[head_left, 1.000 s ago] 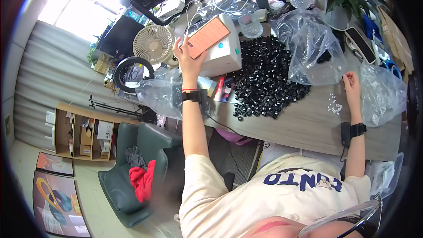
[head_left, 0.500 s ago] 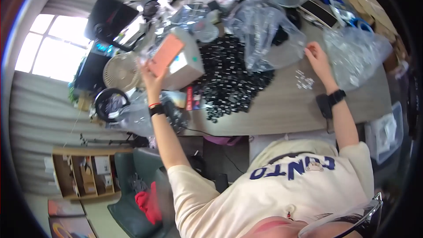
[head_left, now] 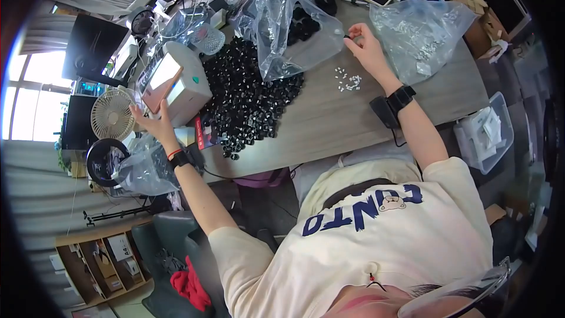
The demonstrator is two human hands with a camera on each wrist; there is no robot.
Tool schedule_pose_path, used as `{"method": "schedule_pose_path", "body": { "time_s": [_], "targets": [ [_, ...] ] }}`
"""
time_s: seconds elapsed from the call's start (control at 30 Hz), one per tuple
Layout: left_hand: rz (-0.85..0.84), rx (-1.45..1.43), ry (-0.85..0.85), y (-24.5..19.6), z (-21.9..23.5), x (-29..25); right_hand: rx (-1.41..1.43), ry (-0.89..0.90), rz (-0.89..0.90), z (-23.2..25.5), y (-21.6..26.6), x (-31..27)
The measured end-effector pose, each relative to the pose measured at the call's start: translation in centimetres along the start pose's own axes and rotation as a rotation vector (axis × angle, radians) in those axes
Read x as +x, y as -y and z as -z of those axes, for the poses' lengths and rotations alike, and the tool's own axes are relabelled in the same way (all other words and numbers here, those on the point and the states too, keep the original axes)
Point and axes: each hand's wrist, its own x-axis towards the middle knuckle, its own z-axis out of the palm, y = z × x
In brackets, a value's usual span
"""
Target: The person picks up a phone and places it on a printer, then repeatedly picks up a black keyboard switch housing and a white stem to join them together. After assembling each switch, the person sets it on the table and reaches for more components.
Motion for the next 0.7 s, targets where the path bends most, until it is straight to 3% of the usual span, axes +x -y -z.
{"method": "schedule_pose_path", "body": {
  "time_s": [0.07,0.47,0.6,0.7],
  "targets": [
    [0.071,-0.053,-0.022,-0.3,0.0,-0.2,-0.009,0.010,-0.006,-0.2,0.2,-0.1],
    [0.070,-0.044,-0.069,-0.7,0.4,-0.7,0.081,0.071,-0.031,-1.1,0.5,-0.6],
    [-0.129,0.062,0.083,-0.7,1.4,2.2,0.110,0.084,-0.048,-1.3,0.9,-0.7],
    [-0.193,0.005,0.397,-1.8,2.2,5.1,0.096,0.116,-0.038,-1.3,0.6,-0.8]
  ]
}}
